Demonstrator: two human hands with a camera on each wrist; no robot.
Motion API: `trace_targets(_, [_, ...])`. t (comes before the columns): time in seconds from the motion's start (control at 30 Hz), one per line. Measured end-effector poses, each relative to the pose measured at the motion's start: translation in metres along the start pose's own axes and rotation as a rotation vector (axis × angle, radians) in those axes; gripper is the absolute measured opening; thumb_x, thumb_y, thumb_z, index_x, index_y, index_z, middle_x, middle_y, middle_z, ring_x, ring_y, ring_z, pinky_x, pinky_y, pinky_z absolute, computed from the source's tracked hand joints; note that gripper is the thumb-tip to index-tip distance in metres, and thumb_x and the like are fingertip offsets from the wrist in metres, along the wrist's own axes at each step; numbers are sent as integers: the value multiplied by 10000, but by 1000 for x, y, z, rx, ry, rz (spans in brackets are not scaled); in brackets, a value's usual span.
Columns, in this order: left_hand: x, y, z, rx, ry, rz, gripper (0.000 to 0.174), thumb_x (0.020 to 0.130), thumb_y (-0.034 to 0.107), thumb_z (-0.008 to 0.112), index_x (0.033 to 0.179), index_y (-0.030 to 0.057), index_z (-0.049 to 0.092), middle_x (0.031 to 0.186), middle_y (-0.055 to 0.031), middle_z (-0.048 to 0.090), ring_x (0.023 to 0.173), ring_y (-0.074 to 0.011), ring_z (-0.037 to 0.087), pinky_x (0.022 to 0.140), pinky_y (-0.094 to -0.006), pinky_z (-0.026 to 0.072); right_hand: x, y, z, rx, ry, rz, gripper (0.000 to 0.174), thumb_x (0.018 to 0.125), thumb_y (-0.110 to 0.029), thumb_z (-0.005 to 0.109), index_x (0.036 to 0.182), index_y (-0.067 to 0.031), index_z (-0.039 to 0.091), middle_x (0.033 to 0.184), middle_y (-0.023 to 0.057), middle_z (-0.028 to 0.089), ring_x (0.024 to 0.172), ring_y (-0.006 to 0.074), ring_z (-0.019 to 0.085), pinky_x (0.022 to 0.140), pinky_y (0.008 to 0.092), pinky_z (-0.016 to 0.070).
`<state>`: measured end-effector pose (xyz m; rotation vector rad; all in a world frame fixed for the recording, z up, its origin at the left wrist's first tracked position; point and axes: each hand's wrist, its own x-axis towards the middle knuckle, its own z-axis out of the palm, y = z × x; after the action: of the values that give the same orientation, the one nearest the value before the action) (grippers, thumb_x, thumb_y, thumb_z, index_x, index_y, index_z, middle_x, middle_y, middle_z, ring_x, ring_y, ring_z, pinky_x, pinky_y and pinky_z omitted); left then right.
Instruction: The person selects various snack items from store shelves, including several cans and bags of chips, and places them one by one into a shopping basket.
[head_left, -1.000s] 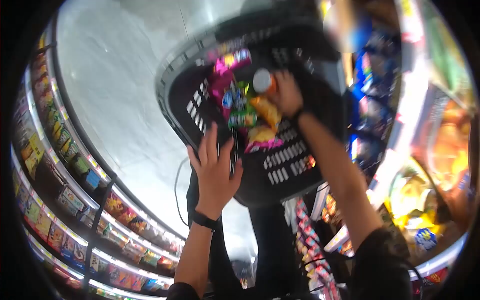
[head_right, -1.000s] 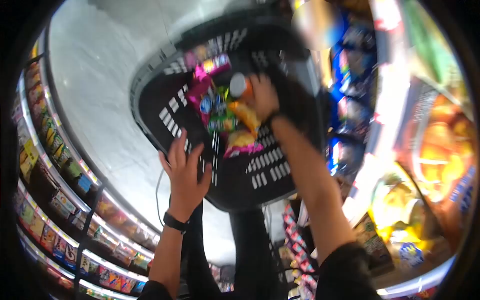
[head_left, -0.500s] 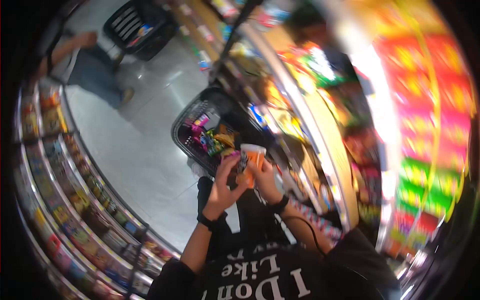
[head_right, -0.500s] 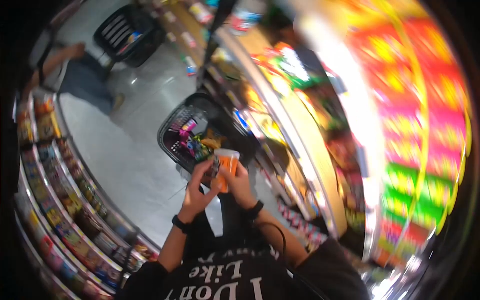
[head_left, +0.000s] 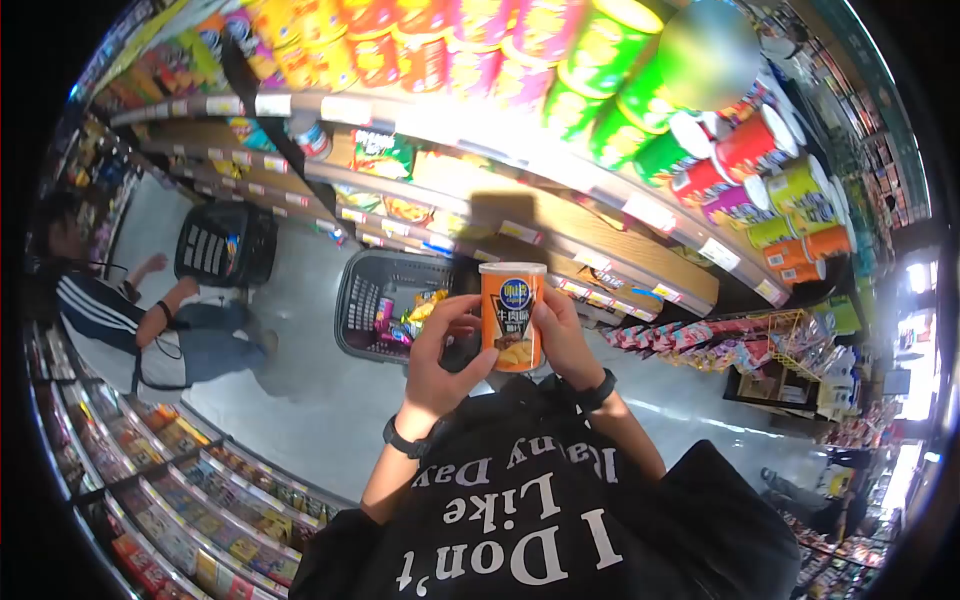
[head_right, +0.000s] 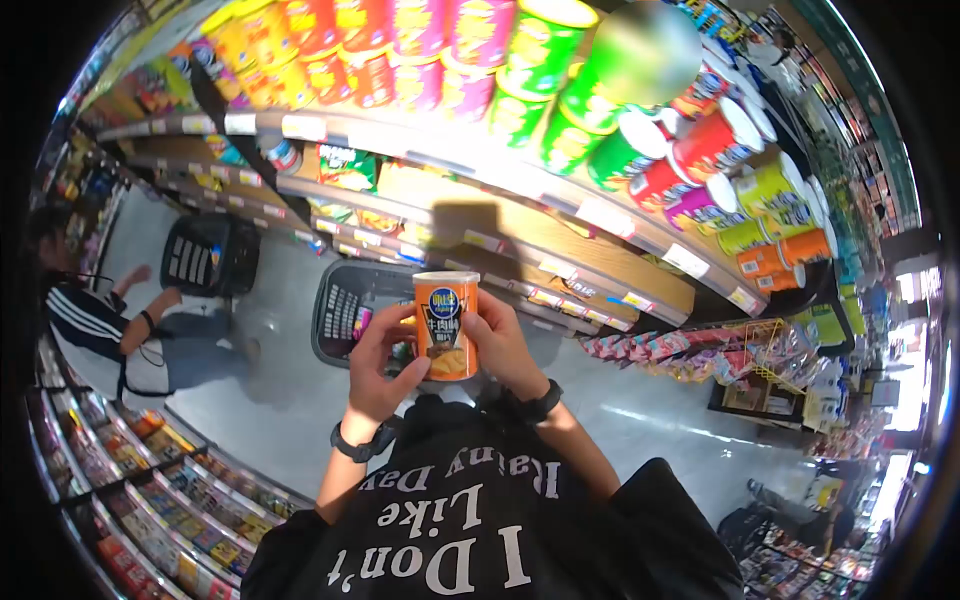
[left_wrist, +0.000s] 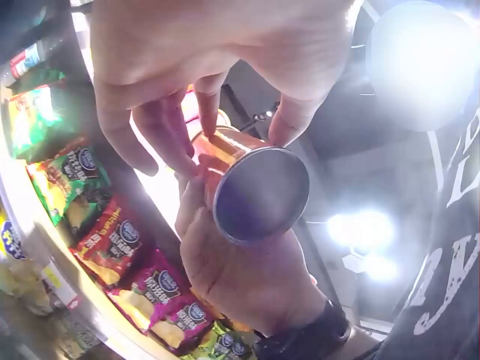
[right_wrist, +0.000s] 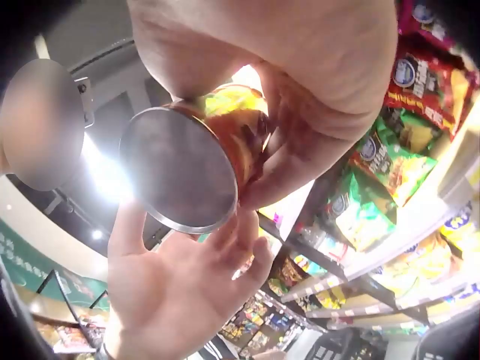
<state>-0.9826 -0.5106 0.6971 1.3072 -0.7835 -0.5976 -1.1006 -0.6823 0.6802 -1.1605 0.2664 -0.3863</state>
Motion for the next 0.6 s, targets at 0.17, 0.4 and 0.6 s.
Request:
trace_targets(0.17, [5,22,72,27,-46,-69,598,871,18,706,1432,-13,500,1313,-144,620,1190,-207,615,1014,-358,485,-39,-43,-46,-95,-20,-102,467,1017,-176,631,1421,18,500,1305,74,638,1162,128,605,1015,321,494])
trace_targets(0.4, [31,38,198,-177,-205,-9,518,981,-47,586,1480,-40,448,1460,-201,523,1334,-278,545,1108,-399,455,-95,-111,-130,-338,152,-268,675,906,-202,784,1480,-76,452,1375,51,575,1249,163,551,1060,353,447])
trace_targets(0.6, [70,49,299,21,-398,165,571,923,-114,616,1470,-22,480,1515,-182,495,1397,-268,495,1151,-399,413,-147,-183,-191,-359,297,-263,940,805,-177,883,1539,-43,311,1449,100,498,1336,205,500,1107,376,415])
